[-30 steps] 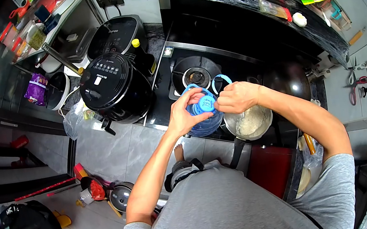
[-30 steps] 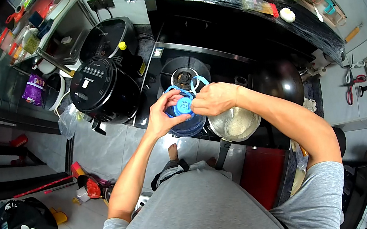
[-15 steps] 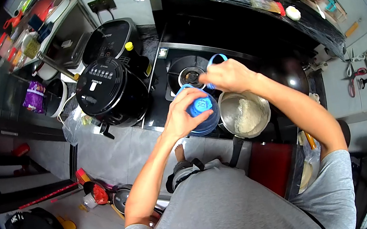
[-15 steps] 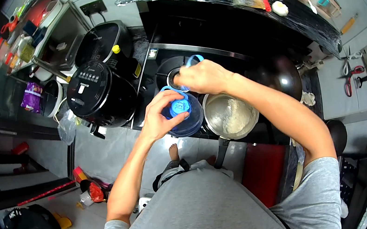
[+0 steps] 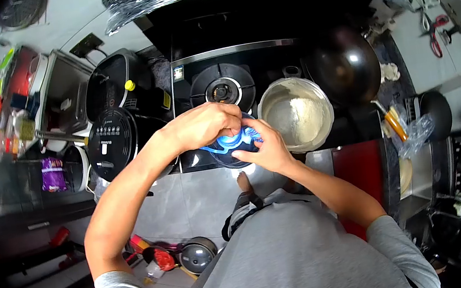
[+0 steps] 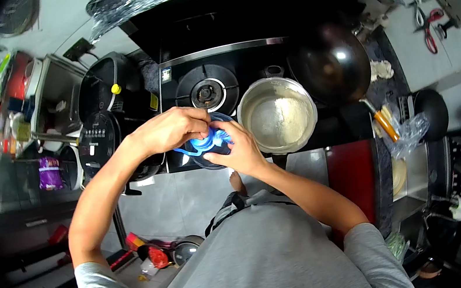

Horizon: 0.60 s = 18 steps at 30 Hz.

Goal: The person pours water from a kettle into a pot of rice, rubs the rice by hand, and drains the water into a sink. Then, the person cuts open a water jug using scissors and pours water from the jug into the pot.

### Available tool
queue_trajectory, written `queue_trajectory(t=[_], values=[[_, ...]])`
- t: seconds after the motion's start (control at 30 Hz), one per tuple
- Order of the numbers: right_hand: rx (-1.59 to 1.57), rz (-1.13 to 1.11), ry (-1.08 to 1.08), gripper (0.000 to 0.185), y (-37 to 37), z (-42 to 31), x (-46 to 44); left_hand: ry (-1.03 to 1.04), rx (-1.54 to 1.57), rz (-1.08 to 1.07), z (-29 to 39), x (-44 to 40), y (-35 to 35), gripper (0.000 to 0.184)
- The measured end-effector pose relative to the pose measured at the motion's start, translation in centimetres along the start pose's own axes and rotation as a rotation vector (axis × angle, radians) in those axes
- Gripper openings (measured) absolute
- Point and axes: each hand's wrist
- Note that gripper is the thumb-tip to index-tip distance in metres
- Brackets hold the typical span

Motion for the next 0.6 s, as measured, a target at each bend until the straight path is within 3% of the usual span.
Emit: queue_trajectory(t=[0.17,0.3,0.43,0.53,0.6], values=[[0.004,0.162,0.068,0.057,2.4,1.3,0.9,0.09,-0.028,-0.116,-0.1,-1.9,-0.7,0.018],[0.113,0.244,-0.032,0.06,2.9,0.8,1.2,0.165,-0.067,-0.297,-0.7,-3.3,-1.1,0.019],[0.151,0.308,0.015,0.06,3.4,0.7,1.4,0.408,-0.183,-0.376,-1.1,-3.6,-0.8,0.02],[0.217,0.344,-0.072,0.058,3.6,0.8,1.7,0.639,-0.305,-0.26,-1.9,-3.4,-0.4,0.016],[0.212,0.359,-0.057,0.059,3.6,0.8,1.9,0.665,-0.255,-0.285,-2.8,-3.6,-0.4,0.017]])
Point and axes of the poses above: each hand's wrist, its own x-axis away from the middle knuckle, its own y-axis out of the palm, z = x × y, and after that the axes turned 15 degrees about z, right-handed
